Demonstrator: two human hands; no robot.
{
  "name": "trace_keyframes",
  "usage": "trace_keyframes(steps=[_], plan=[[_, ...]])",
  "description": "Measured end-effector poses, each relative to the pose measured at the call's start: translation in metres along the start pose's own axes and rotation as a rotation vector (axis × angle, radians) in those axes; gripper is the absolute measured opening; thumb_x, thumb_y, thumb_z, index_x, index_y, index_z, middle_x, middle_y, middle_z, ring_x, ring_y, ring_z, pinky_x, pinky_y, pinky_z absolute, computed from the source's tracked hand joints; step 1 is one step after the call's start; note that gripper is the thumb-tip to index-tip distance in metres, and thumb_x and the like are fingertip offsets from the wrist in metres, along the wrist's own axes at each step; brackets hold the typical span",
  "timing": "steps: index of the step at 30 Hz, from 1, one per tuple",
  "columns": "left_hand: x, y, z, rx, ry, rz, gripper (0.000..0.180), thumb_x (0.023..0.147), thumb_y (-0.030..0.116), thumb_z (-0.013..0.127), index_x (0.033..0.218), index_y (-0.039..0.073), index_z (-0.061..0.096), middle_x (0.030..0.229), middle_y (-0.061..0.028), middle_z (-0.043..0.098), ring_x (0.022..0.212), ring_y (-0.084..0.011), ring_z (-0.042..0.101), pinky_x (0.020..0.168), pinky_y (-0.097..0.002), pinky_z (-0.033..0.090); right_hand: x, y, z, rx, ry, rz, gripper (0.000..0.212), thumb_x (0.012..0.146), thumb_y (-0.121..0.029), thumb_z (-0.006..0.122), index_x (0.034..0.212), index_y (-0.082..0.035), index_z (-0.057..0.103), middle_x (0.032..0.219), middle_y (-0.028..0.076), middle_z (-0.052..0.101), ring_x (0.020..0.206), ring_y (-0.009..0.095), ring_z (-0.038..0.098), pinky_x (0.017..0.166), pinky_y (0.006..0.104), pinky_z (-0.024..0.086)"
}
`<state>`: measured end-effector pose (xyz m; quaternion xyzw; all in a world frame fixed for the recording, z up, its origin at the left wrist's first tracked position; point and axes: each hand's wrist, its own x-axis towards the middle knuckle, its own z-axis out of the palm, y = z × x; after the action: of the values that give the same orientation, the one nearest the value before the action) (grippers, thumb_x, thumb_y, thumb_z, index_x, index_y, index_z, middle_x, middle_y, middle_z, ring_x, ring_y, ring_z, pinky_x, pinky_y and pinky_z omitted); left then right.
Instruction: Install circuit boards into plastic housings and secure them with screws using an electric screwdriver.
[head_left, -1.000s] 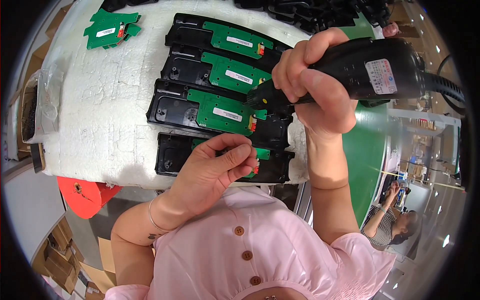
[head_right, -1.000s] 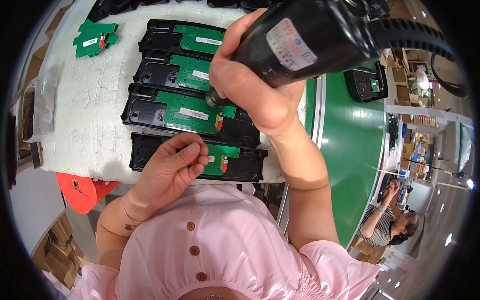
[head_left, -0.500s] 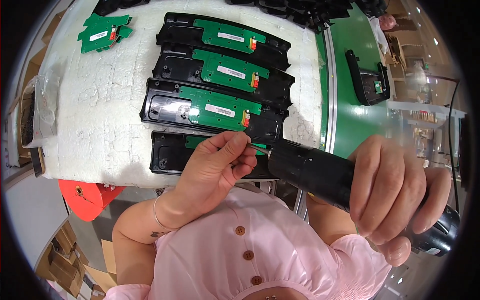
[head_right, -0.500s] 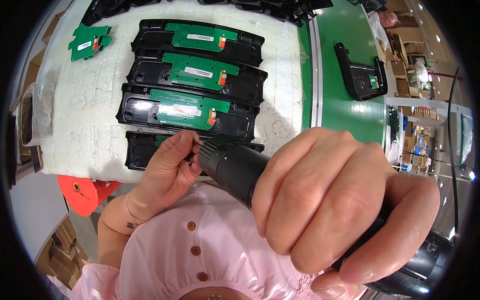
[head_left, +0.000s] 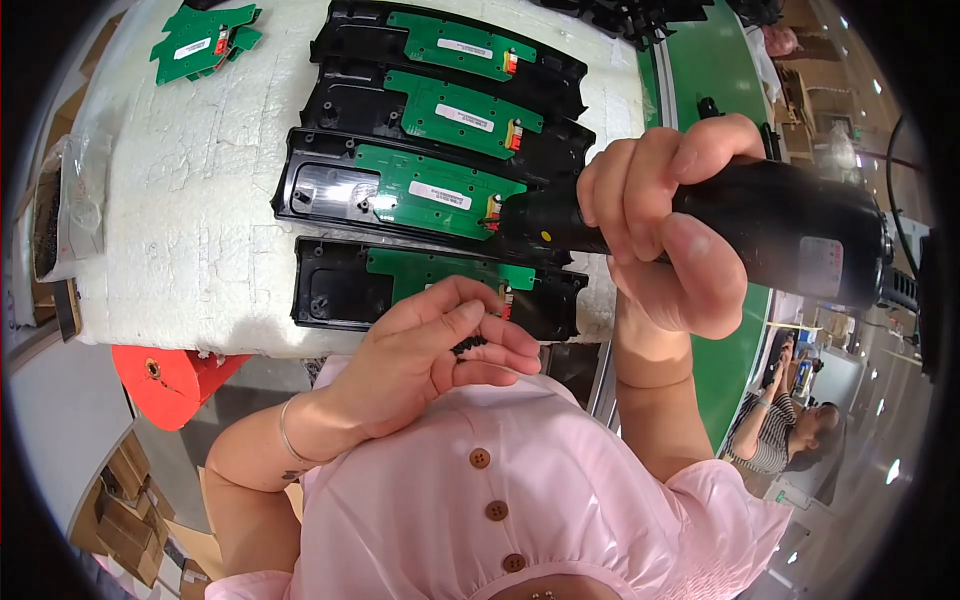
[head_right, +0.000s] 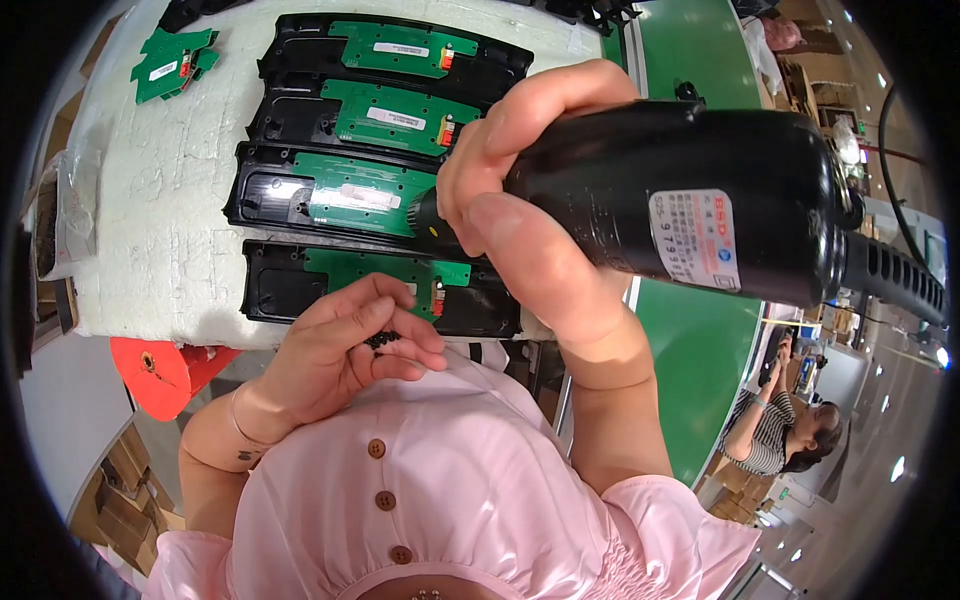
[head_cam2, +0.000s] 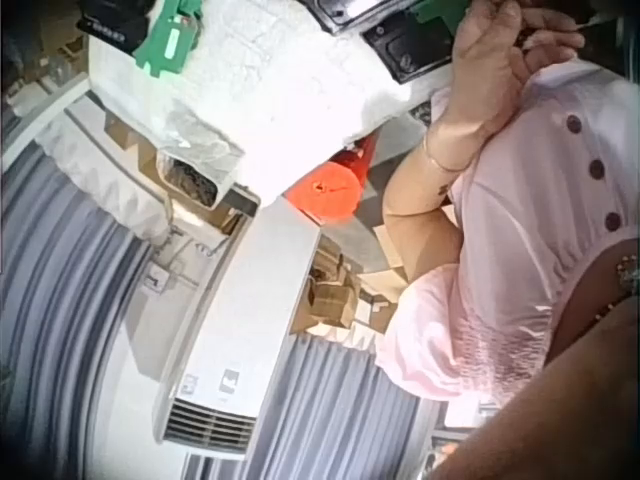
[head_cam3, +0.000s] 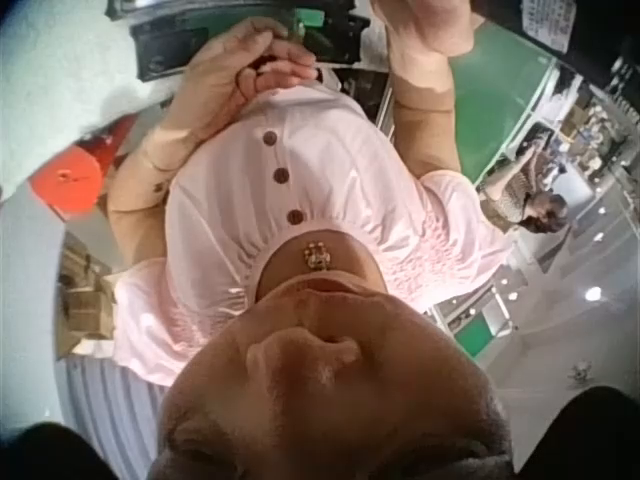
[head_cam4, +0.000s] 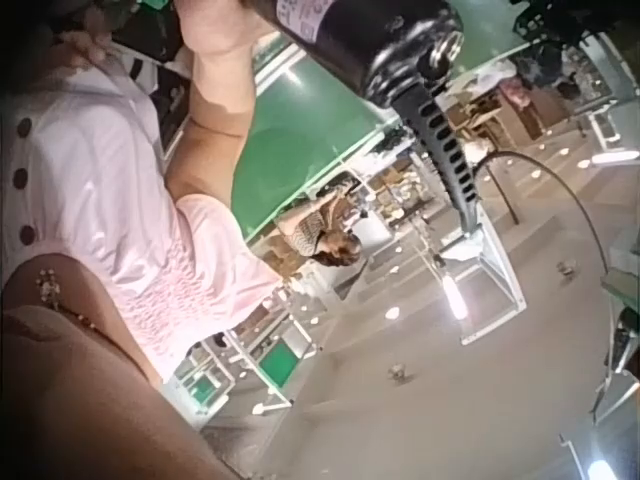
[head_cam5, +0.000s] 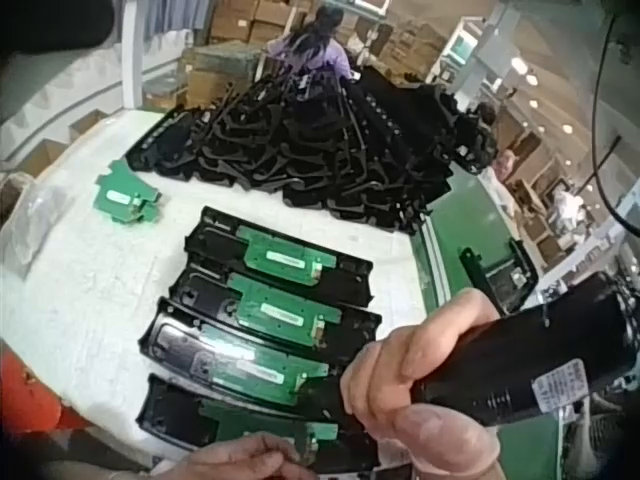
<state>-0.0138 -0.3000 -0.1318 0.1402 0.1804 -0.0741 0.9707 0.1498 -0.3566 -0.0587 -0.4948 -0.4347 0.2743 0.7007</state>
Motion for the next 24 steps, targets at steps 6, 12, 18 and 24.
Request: trace_keyframes(steps=[6,12,18,24], plan=[[-0.003,0.000,-0.006,0.054,-0.043,0.061,0.021,0.092,0.018,0.045,0.106,0.003,0.048,0.087,-0.0128,0.061,0.080,-0.0199,0.062,0.066,-0.0252,0.051,-0.001,0.000,0.003,-0.007,-0.027,0.016,0.026,0.066,-0.010,0.050,0.090,-0.006,0.041,0.056,0.000,0.041,0.045,0.010,0.037,0.048,0.0265,0.034],[-0.003,0.003,0.005,0.063,0.192,0.121,0.012,0.087,0.009,0.054,0.096,0.001,0.055,0.084,-0.0097,0.060,0.074,-0.0156,0.061,0.065,-0.0227,0.051,0.003,0.001,0.003,-0.040,-0.126,0.063,0.023,0.065,-0.008,0.053,0.084,-0.007,0.039,0.056,0.002,0.041,0.046,0.011,0.037,0.048,0.0268,0.034],[-0.001,0.001,0.001,-0.092,0.114,0.190,0.013,0.087,0.009,0.053,0.098,0.003,0.055,0.087,-0.0077,0.060,0.076,-0.0129,0.059,0.068,-0.0215,0.051,0.003,-0.006,0.003,-0.095,-0.081,0.052,0.025,0.066,-0.008,0.057,0.085,-0.007,0.040,0.054,0.000,0.041,0.043,0.010,0.038,0.043,0.0243,0.031],[0.006,0.000,-0.002,-0.251,0.063,0.211,0.016,0.085,0.013,0.057,0.097,0.003,0.058,0.087,-0.0071,0.062,0.077,-0.0129,0.060,0.068,-0.0222,0.049,-0.001,-0.057,-0.011,0.322,-0.378,-0.319,0.027,0.063,-0.005,0.068,0.081,-0.009,0.048,0.055,-0.002,0.058,0.049,0.005,0.057,0.048,0.0164,0.050]])
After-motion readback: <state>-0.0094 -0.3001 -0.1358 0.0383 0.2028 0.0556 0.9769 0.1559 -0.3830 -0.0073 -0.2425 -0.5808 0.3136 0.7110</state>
